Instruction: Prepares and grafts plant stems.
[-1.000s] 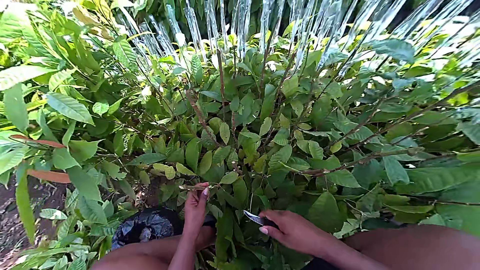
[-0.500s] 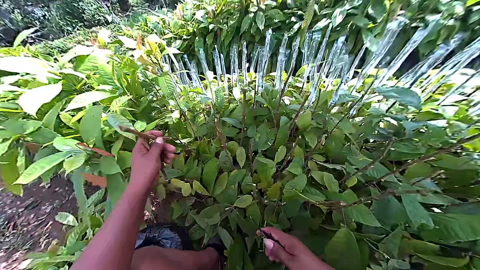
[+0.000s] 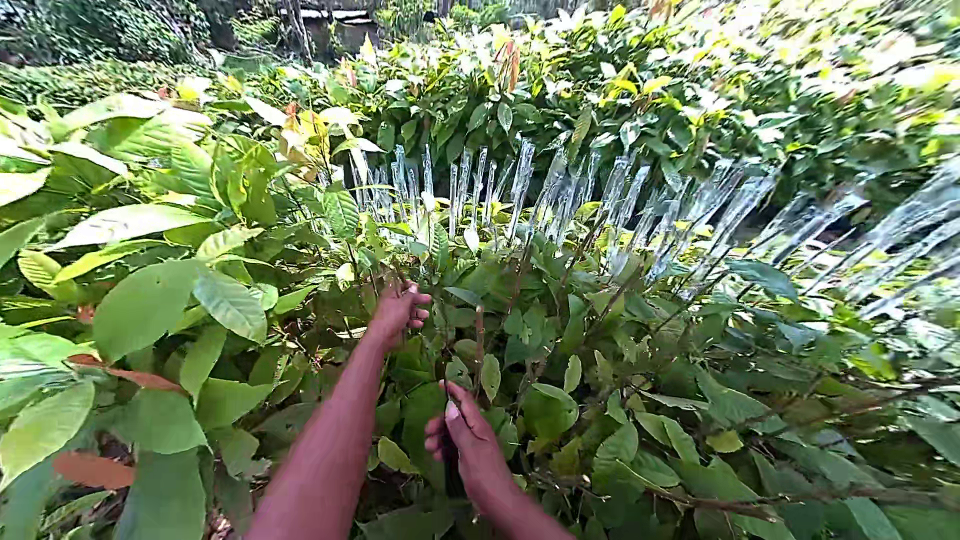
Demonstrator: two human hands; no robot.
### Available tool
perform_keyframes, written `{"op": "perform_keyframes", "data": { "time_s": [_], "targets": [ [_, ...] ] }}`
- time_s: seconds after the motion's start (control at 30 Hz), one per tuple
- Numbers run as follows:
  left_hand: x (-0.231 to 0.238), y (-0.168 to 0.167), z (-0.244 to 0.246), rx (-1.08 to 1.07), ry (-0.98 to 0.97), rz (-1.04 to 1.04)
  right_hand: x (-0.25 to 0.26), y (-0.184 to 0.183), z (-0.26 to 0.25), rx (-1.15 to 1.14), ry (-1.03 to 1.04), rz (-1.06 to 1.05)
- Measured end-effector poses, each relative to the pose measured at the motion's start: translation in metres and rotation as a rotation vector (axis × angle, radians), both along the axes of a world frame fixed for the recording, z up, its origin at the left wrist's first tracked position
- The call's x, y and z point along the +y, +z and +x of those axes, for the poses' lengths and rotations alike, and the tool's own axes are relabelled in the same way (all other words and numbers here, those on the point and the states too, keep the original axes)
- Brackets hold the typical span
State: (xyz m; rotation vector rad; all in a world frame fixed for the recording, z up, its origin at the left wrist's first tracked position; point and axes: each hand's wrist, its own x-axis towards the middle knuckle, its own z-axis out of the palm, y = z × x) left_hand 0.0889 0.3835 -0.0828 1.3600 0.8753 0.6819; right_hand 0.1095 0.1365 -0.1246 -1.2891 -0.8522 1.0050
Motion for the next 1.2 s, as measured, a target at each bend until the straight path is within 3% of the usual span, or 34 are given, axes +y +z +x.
{"op": "perform_keyframes", "data": {
  "time_s": [0.13,0.3,0.77,1.2],
  "targets": [
    [-0.003,-0.030,0.019,-0.084,-0.147,-0.198,0.052,-0.006,0.001,0.019,-0.198,0.016],
    [-0.009,-0.043,0.011,-0.118,-0.258,-0.173,0.093,-0.004,0.015,0.046,-0.358,0.046],
    [0.000,-0.046,-0.003,-0.108,-0.387,-0.074,0.102,0.001,0.032,0.112,-0.235,-0.157],
    [0.003,-0.041,0.007,-0.059,-0.456,-0.066,0.107,0.007,0.035,0.140,-0.301,-0.204]
  ]
}}
